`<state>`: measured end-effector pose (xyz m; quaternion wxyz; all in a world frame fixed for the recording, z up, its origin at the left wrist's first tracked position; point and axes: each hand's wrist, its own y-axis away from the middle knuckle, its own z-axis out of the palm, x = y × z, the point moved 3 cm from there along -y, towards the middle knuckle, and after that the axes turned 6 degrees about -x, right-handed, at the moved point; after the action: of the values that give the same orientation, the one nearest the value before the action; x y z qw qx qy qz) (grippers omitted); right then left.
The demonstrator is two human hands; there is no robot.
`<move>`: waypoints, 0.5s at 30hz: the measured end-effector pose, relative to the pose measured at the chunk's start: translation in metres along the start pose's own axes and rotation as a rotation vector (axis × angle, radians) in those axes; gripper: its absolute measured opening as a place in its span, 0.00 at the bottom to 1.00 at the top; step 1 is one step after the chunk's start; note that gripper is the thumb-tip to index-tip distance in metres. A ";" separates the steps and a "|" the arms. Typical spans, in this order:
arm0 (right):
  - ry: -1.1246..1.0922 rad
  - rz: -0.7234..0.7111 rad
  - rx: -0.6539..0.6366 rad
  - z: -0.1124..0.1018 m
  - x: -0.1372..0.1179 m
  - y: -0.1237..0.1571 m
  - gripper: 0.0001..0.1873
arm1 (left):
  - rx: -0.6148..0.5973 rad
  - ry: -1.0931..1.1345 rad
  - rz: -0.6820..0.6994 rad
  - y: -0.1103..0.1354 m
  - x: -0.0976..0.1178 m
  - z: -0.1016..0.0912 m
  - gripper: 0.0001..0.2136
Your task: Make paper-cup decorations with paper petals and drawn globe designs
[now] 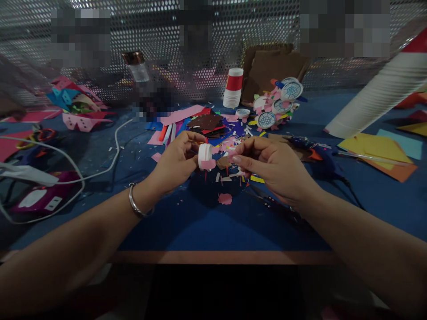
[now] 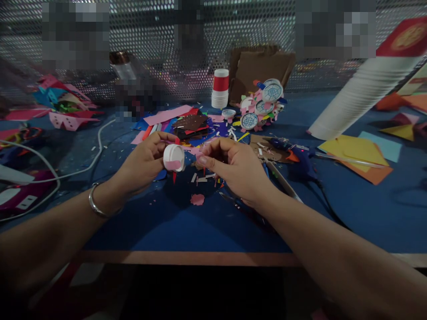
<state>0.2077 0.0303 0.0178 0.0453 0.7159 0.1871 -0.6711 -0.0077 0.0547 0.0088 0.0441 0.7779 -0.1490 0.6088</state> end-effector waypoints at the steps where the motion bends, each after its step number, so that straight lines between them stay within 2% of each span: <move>1: -0.020 -0.002 0.000 0.000 0.000 0.000 0.21 | 0.001 -0.003 0.002 0.000 0.000 0.000 0.21; 6: -0.061 -0.003 -0.015 0.003 0.000 0.000 0.20 | 0.000 -0.040 0.027 0.002 0.000 0.002 0.14; 10: -0.081 -0.008 -0.026 0.003 0.000 0.001 0.19 | 0.025 -0.050 0.030 0.004 0.000 0.003 0.14; 15: -0.155 -0.021 -0.002 0.002 0.000 0.003 0.17 | 0.073 -0.124 0.186 0.003 0.004 0.002 0.09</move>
<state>0.2066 0.0268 0.0171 0.0536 0.6596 0.1912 -0.7249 -0.0060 0.0508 0.0119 -0.0501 0.7981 -0.2005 0.5660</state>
